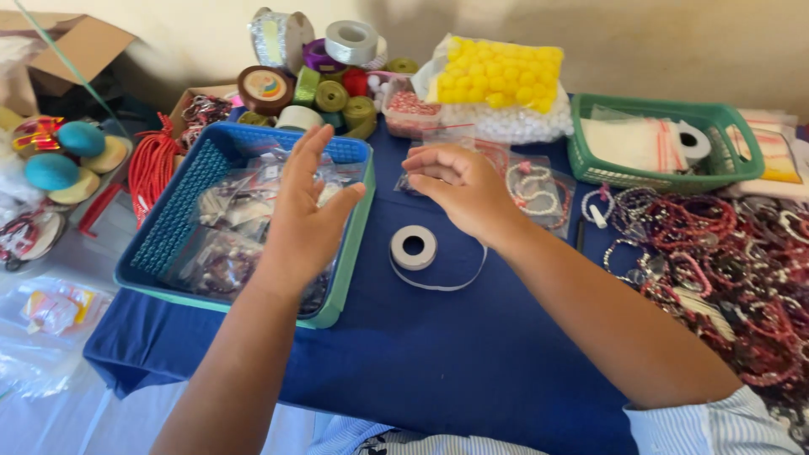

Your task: Labeling and organizing beaded jewelry into small plastic bags.

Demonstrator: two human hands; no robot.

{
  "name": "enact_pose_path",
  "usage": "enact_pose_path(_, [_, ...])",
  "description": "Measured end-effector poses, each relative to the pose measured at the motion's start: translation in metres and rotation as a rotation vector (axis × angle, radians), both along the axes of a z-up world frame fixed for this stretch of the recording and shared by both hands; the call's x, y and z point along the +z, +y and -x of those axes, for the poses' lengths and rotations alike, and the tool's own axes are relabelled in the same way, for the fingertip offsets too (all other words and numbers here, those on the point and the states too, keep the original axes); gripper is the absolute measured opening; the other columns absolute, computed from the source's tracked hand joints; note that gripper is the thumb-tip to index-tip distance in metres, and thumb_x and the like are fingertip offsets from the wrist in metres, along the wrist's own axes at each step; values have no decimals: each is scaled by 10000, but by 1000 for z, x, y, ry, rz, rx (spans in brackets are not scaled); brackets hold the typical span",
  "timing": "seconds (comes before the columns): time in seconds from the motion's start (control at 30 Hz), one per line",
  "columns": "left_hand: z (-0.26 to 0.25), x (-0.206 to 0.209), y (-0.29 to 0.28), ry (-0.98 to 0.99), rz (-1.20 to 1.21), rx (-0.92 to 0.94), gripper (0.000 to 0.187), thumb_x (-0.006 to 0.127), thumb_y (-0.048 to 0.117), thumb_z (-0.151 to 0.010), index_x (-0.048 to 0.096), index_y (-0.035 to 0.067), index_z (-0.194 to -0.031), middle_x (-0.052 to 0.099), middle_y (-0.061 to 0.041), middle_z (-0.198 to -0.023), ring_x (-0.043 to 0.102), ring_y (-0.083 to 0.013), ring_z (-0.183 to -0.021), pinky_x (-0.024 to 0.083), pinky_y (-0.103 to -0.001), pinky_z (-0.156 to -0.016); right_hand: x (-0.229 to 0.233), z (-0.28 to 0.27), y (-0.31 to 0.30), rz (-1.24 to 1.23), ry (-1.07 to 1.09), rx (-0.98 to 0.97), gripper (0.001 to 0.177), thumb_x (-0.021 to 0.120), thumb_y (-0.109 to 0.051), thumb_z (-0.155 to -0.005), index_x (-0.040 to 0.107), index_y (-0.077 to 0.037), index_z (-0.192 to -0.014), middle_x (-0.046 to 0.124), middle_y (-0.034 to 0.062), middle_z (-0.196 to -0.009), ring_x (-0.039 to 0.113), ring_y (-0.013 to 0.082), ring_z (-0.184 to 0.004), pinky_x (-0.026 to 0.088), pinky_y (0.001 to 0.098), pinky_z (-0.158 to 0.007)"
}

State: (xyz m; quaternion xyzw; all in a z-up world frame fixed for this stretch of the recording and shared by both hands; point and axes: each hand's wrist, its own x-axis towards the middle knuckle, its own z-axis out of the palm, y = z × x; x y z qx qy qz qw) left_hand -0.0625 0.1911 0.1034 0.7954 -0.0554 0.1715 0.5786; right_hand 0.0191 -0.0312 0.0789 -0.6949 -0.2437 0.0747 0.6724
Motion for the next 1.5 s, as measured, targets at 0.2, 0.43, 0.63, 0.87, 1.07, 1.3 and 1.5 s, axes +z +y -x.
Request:
enact_pose_path(0.2, [8,3,-60,-64,-95,-205,757,754,148,-915,377,104,-1571,329,-141,-1660,351,-283,-1534,392,-455,-1157,-6,20,-70,-15,16,-26,217,658,-16,-972,659,41,-1181,675,72,-1266,669,133,-1189,543,284,-1040])
enact_pose_path(0.43, [0,-12,-116,-5,-98,-366,712,755,162,-881,434,95,-1513,490,-140,-1498,546,-269,-1343,495,-396,-1051,-20,48,-138,73,117,-192,255,691,-58,-939,668,4,-1185,712,59,-1137,691,128,-1073,555,260,-954])
enact_pose_path(0.63, [-14,-42,-127,25,-414,-391,468,799,253,-841,591,80,-1223,664,-119,-1158,675,-279,-1042,546,-376,-866,-7,72,-169,586,-150,-440,130,728,-98,-893,735,-48,-1013,703,42,-1014,708,157,-904,584,292,-789])
enact_pose_path(0.87, [-4,-47,-129,198,-617,-334,446,817,324,-791,555,90,-1066,687,-77,-909,688,-296,-848,538,-426,-699,-30,74,-201,921,-498,-397,195,666,-6,-838,747,-51,-1010,651,131,-960,645,336,-920,533,416,-823])
enact_pose_path(1.07, [-1,-53,-130,185,-616,-327,380,777,240,-805,564,103,-1088,697,-62,-851,698,-299,-794,538,-432,-673,-30,73,-201,1018,-551,-331,294,649,33,-816,755,-79,-1066,649,108,-1000,648,317,-948,535,414,-851])
enact_pose_path(1.3, [3,-56,-135,190,-480,-363,220,680,107,-878,603,111,-1084,734,-65,-895,742,-260,-784,559,-400,-679,-17,77,-192,1049,-776,-242,210,699,-34,-787,724,-77,-991,657,142,-1171,651,339,-1015,537,427,-858])
enact_pose_path(1.5, [1,-56,-136,208,-297,-409,169,683,77,-893,613,79,-1046,756,-73,-896,764,-248,-831,577,-358,-702,-31,77,-195,819,-798,-189,309,656,33,-873,620,-32,-1173,661,145,-1247,663,335,-1139,556,412,-971])
